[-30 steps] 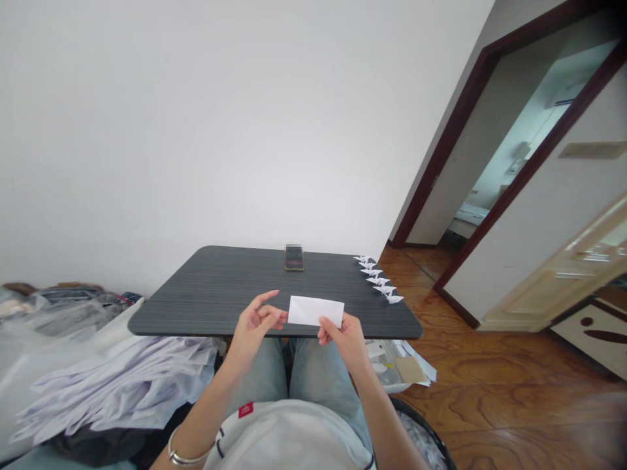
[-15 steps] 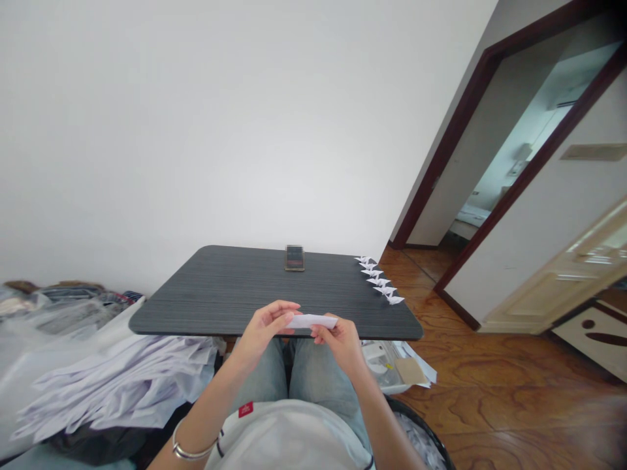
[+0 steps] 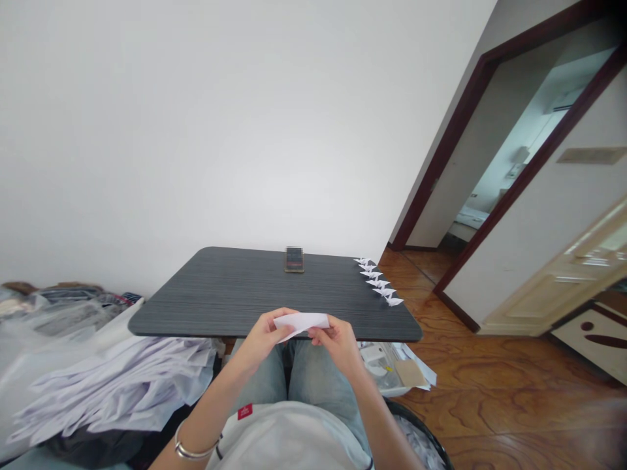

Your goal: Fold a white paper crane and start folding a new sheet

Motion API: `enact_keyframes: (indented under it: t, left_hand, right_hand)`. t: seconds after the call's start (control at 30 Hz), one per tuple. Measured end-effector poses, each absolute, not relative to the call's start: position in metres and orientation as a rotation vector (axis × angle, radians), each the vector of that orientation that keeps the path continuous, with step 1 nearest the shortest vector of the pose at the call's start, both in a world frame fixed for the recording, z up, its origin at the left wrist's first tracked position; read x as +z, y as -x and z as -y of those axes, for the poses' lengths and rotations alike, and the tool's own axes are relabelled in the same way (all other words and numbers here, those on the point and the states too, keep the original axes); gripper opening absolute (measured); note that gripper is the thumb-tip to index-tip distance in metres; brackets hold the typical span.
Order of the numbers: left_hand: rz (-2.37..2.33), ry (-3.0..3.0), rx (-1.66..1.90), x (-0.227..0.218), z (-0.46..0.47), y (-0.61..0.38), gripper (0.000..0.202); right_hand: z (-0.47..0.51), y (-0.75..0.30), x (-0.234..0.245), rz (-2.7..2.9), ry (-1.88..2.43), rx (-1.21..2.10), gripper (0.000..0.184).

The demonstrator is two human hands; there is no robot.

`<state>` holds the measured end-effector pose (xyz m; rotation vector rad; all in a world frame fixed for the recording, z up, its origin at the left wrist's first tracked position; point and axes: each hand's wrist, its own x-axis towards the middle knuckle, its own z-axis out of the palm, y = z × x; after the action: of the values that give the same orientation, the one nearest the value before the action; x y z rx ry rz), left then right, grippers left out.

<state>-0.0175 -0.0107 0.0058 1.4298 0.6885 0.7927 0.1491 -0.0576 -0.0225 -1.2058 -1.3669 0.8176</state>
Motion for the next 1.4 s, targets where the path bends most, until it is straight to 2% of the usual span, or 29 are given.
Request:
enact_keyframes:
  t: [0.07,0.23,0.33,0.53,0.63,0.77,0.97,1.17,1.4]
  left_hand:
    - [-0.74,-1.453,0.86,0.002,0.008,0.017,0.024]
    - [-0.812,-1.538,1.098,-0.005,0.002,0.02,0.018]
    - [-0.766,-1.6,1.207,-0.008,0.0,0.023,0.024]
    - [-0.754,-1.618,1.231,-0.011,0.001,0.021,0.024]
    - [-0.761,-1.655,1.246,-0.013,0.001,0.02,0.022]
    - [-0.835,-1.805,1.336,-0.013,0.0,0.02,0.015]
    - [-1.113,-2.28,1.517,-0.008,0.008,0.019,0.02]
    - [-1.042,-2.565,1.572,-0.014,0.011,0.014,0.036]
    - [-0.924,-2.592,1.623,-0.022,0.007,0.017,0.035]
  right_hand:
    - [0.058,-0.149,-0.02,1.354,1.182,0.87,0.013]
    - [0.055,-0.151,-0.02,1.152,1.075,1.033,0.038]
    - [0.054,-0.15,-0.021,1.039,1.01,1.132,0.041]
    - [0.055,-0.146,-0.021,1.1,0.957,1.176,0.028]
    - [0.055,-0.146,-0.02,1.087,0.977,1.094,0.018]
    - [0.057,-0.147,-0.018,1.096,1.066,0.929,0.015]
    - [0.061,-0.14,-0.017,1.055,1.115,0.756,0.007]
    - [0.062,-0.134,-0.021,1.192,1.089,0.6,0.007]
    - [0.066,-0.133,-0.017,1.259,1.07,0.463,0.012]
